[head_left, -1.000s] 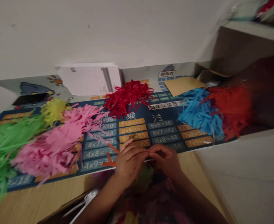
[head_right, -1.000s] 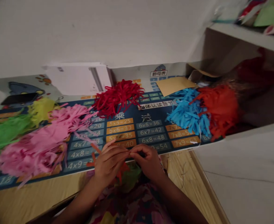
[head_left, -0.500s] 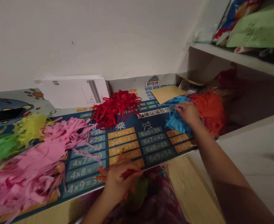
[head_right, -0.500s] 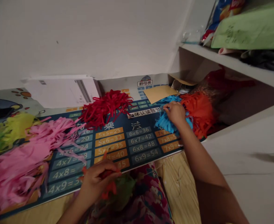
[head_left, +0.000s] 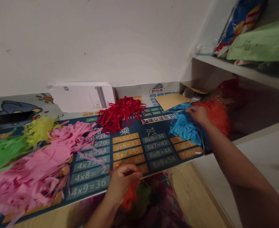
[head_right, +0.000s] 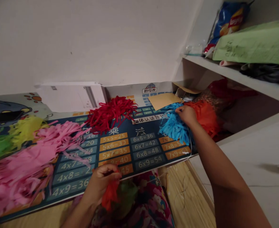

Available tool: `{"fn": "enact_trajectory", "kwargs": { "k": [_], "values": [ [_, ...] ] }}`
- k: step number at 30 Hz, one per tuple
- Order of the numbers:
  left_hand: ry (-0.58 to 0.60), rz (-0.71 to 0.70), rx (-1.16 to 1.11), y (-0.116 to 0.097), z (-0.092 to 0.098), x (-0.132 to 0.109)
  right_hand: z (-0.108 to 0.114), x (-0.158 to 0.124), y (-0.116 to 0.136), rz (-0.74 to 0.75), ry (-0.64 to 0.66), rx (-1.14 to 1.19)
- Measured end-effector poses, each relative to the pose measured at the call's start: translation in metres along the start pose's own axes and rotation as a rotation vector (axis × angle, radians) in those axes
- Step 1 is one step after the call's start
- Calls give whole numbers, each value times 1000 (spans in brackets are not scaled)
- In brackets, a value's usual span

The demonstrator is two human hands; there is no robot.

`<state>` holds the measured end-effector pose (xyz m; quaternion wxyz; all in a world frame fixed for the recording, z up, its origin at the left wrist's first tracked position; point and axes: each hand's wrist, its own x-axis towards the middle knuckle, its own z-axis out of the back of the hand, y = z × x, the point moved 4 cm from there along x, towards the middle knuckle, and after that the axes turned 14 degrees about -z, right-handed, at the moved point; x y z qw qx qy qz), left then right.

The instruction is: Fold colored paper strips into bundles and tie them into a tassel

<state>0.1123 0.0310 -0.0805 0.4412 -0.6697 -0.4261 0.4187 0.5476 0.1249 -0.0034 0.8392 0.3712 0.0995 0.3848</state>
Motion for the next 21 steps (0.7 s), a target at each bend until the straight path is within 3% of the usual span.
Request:
{"fn": "enact_trajectory", "kwargs": {
  "k": [3, 6, 10, 12, 15, 21],
  "values": [
    [-60, 17, -89, 2, 3, -3, 21, -47, 3, -46, 6, 105],
    [-70, -1, -215, 3, 2, -5, 24, -123, 13, 26, 60, 205],
    [-80, 6, -390, 5, -4, -7, -8, -236, 38, 215, 183, 266],
    [-117, 7, -438, 5, -4, -9, -30, -276, 54, 263, 242, 285],
    [-162, -6, -451, 1, -2, -13, -50, -302, 70, 277, 254, 303],
    [-194, 2, -414, -1, 4, -17, -61, -303, 79, 359, 328, 292]
  ]
}}
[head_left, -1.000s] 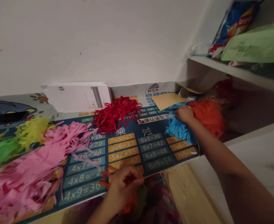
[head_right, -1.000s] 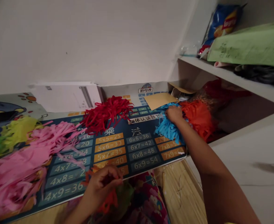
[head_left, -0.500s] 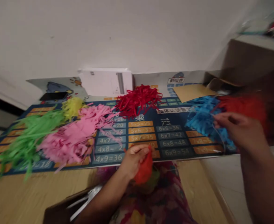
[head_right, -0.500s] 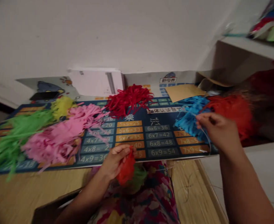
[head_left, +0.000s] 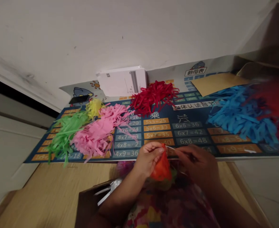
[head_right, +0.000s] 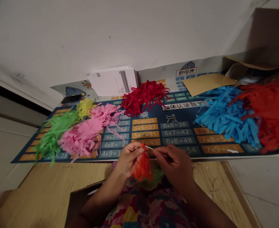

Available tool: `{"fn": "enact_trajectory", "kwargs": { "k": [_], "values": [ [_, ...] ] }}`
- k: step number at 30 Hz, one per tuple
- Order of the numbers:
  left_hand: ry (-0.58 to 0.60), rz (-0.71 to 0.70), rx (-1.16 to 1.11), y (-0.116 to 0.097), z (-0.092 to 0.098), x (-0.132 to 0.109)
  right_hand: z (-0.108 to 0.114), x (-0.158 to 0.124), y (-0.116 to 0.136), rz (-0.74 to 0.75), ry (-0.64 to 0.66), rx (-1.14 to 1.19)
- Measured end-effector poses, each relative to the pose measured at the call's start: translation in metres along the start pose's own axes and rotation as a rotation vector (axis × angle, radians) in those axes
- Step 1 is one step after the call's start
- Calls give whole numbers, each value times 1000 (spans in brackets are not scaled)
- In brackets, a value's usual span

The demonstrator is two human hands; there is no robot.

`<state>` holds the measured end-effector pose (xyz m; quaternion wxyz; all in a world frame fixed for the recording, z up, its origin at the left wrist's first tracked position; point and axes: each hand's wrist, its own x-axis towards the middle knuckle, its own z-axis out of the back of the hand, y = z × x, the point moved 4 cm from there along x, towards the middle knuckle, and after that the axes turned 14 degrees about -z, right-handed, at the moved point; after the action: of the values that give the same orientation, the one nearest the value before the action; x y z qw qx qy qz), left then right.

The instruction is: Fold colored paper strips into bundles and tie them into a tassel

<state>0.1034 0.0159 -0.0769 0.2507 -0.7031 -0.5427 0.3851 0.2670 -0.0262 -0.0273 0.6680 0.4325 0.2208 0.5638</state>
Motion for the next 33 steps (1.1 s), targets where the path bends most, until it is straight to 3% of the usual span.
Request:
{"fn": "enact_trajectory", "kwargs": {
  "k": [14, 21, 25, 29, 33],
  "values": [
    [13, -64, 58, -1, -2, 4, -1, -2, -5, 35, -49, -124],
    [35, -54, 79, 3, -3, 6, -6, -3, -9, 37, 2, -143],
    [102, -128, 127, 1, -5, 6, -10, 0, -13, 22, 47, -121],
    [186, -232, 260, 1, -6, 3, -18, 4, -24, -128, 252, -8],
    [266, -454, 657, -4, -1, -6, -28, 4, -29, -204, 457, 42]
  ]
}}
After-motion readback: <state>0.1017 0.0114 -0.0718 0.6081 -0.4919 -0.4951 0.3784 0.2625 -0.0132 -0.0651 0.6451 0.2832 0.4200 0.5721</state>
